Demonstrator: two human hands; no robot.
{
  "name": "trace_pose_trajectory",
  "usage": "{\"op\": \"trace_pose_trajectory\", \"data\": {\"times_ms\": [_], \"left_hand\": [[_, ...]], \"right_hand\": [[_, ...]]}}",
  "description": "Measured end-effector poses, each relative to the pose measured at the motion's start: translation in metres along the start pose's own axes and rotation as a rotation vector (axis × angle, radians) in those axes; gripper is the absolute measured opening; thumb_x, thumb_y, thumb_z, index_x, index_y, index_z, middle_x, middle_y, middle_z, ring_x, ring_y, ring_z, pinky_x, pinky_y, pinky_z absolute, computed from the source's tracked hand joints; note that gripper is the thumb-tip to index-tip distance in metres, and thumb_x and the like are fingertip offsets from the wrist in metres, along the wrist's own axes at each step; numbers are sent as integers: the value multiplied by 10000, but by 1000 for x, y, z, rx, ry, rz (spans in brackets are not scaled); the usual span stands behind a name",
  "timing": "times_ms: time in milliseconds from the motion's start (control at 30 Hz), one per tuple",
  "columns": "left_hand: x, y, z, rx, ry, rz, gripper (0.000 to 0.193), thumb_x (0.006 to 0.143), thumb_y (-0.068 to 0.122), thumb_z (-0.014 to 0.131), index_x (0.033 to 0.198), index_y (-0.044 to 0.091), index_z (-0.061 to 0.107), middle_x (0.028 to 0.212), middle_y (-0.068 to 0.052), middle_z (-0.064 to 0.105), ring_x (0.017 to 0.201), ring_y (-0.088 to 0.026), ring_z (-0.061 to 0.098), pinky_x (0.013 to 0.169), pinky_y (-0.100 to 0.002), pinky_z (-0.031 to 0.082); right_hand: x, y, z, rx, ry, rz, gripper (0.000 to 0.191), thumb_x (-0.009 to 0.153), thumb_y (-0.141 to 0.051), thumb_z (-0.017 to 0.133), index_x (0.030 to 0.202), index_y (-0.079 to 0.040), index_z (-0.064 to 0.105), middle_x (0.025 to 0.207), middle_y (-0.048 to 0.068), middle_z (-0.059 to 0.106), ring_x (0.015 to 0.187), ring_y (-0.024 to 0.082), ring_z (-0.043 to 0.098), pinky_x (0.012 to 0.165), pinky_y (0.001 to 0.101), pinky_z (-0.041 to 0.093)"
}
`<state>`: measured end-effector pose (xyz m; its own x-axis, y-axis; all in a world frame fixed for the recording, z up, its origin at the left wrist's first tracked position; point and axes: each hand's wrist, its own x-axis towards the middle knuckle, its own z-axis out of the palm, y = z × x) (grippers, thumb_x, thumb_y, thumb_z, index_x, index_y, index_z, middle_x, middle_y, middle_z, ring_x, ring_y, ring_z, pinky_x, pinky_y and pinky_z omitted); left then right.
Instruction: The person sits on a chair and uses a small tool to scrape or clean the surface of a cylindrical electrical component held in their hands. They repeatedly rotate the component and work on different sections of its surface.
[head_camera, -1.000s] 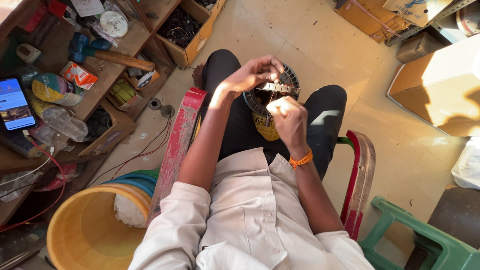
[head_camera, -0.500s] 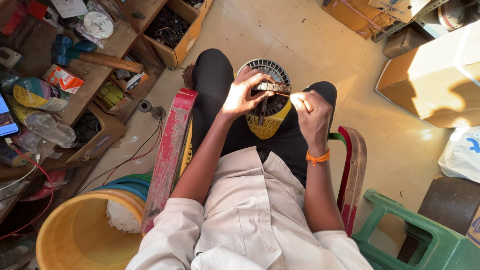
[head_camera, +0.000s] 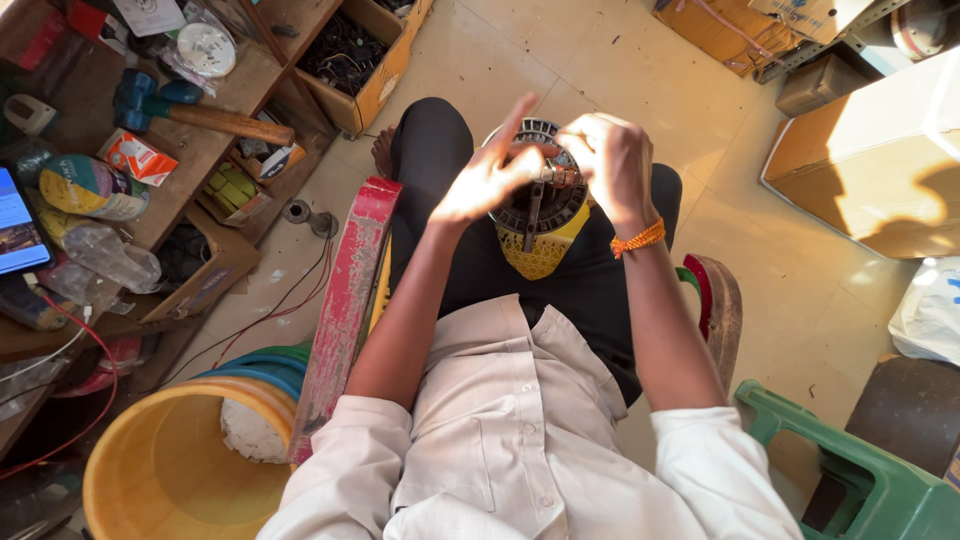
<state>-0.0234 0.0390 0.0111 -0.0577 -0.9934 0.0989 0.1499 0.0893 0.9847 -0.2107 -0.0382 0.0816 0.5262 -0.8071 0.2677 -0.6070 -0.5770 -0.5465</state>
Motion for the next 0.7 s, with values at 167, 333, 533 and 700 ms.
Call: {"op": "trace_pose_trajectory", "data": {"times_ms": [167,333,533,700], "left_hand": [[25,2,-6,-352,-21,-303,917,947,222,732,1629,105,129,1121,-177,770,1124,-231,723,1001,-343,566],[21,1,-9,-338,-78,-156,696,975,99,697,1552,108,308,981,-39,657,970,-125,657,896,-288,546],[30,-8,-15,-350,-191,-161,200,1015,49,667,1211,54,627,1010,10,657,975,-72,652,873,-225,554],[31,-12,-20,-345,-227,-182,146,976,8,668,1102,71,630,986,27,644,941,-60,640,841,-215,551]], "right_hand": [[9,-1,2,-8,43,-156,78,902,-141,787,896,-63,784,794,101,721,669,223,683,595,352,508],[-10,-21,-4,130,66,22,82,901,-97,792,918,-21,767,689,102,637,572,163,567,540,326,429],[-58,-49,9,245,141,72,117,901,-76,798,899,6,714,658,74,577,559,73,464,514,286,399],[-71,-46,28,299,136,131,129,943,-65,749,861,-6,668,600,85,510,533,120,449,517,302,404]]}}
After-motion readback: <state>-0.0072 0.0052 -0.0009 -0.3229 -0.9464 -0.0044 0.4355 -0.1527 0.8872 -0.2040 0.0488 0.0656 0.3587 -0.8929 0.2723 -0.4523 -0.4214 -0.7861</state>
